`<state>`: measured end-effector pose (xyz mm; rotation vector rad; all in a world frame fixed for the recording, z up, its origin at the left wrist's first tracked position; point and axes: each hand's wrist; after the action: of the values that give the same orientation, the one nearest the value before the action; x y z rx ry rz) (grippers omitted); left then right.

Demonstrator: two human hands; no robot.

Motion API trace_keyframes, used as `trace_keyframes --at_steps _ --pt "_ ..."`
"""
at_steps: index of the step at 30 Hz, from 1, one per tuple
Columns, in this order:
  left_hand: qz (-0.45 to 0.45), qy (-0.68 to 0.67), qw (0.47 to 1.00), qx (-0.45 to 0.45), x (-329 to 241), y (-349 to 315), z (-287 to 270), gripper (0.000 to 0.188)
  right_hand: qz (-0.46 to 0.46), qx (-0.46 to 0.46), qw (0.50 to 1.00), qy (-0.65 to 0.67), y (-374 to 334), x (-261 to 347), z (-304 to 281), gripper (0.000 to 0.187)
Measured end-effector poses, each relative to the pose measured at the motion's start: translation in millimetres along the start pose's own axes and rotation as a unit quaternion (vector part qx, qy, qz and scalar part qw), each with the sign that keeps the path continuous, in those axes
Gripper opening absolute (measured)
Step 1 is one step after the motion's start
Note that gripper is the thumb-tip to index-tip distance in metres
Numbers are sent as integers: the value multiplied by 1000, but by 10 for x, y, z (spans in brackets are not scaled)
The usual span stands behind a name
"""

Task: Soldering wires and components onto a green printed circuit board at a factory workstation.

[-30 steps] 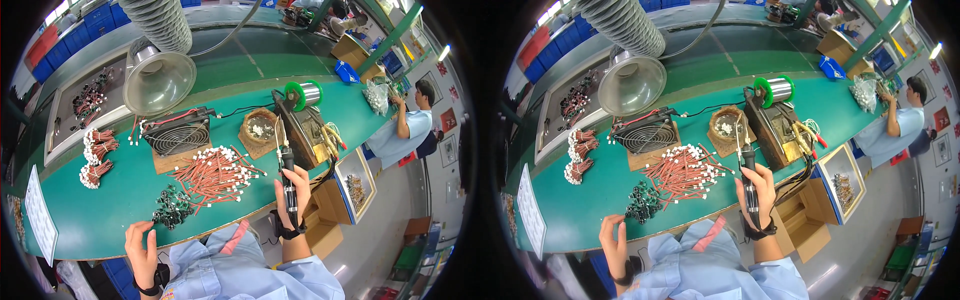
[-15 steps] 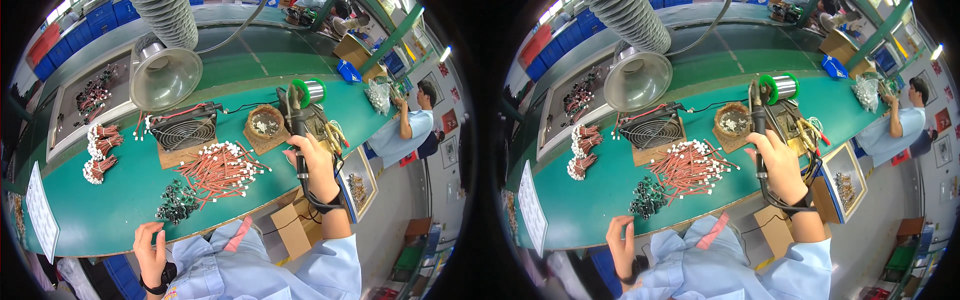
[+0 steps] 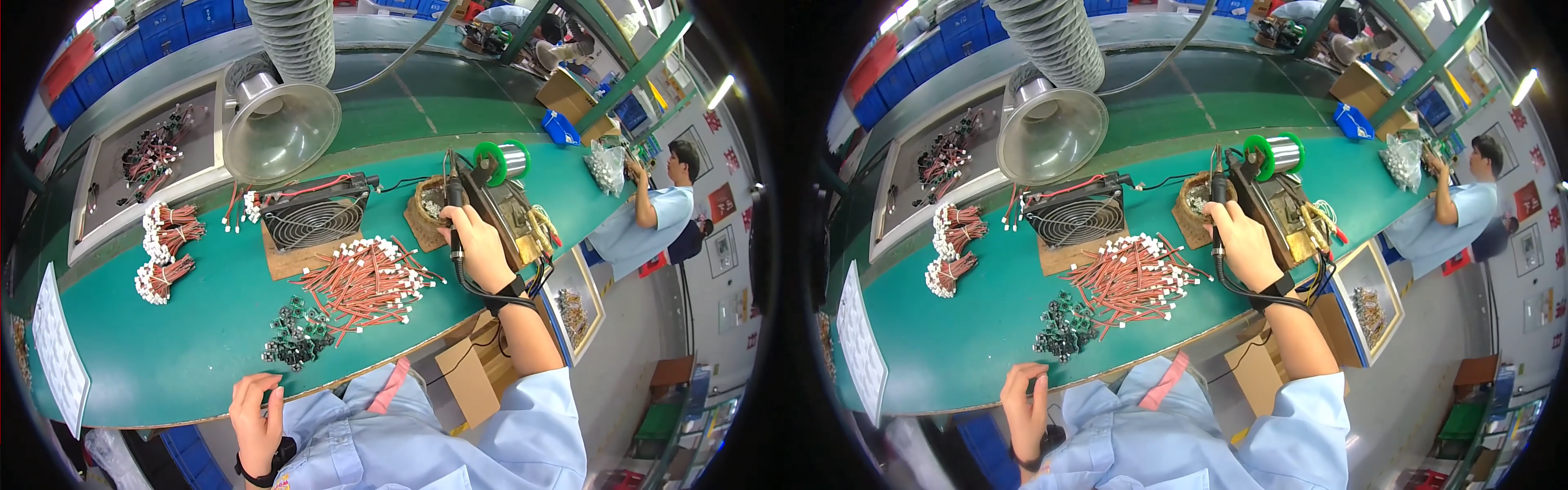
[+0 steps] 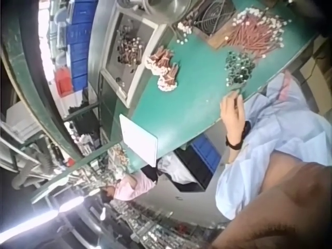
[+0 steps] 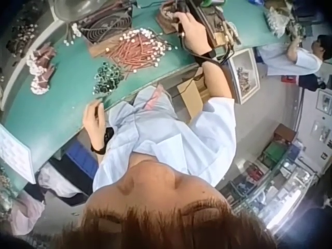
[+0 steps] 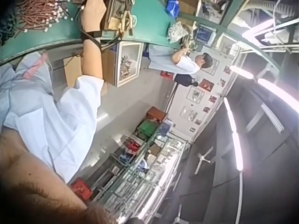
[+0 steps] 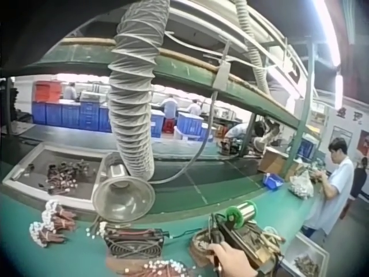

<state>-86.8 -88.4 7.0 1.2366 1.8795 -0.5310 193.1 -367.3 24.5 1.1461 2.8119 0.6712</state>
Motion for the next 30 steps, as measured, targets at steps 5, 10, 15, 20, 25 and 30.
trace_keyframes --at_steps 5,10,15,20,25,30 --pt "7 5 1000 5 -58 34 -10 10 -4 -30 999 23 -25 85 -102 28" --pt "17 12 1000 15 -106 92 0 8 62 -126 986 93 -378 288 -328 28" --pt "24 17 998 48 -181 127 34 10 107 -273 933 208 -722 487 -435 29" --pt "141 68 973 167 -626 354 -227 18 86 -312 935 142 -880 365 -340 34" --pt "324 156 890 279 -1568 988 216 29 74 -323 936 119 -966 185 -315 37" --pt "351 181 894 215 -1616 1591 1186 29 56 -338 932 116 -1133 179 -341 36"
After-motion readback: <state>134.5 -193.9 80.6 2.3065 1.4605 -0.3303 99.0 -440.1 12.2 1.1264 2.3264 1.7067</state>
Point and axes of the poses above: each hand's wrist, its own y-axis towards the middle knuckle, its own z-axis out of the palm, x = y × z, and after that the axes turned 7 degrees about -z, right-handed
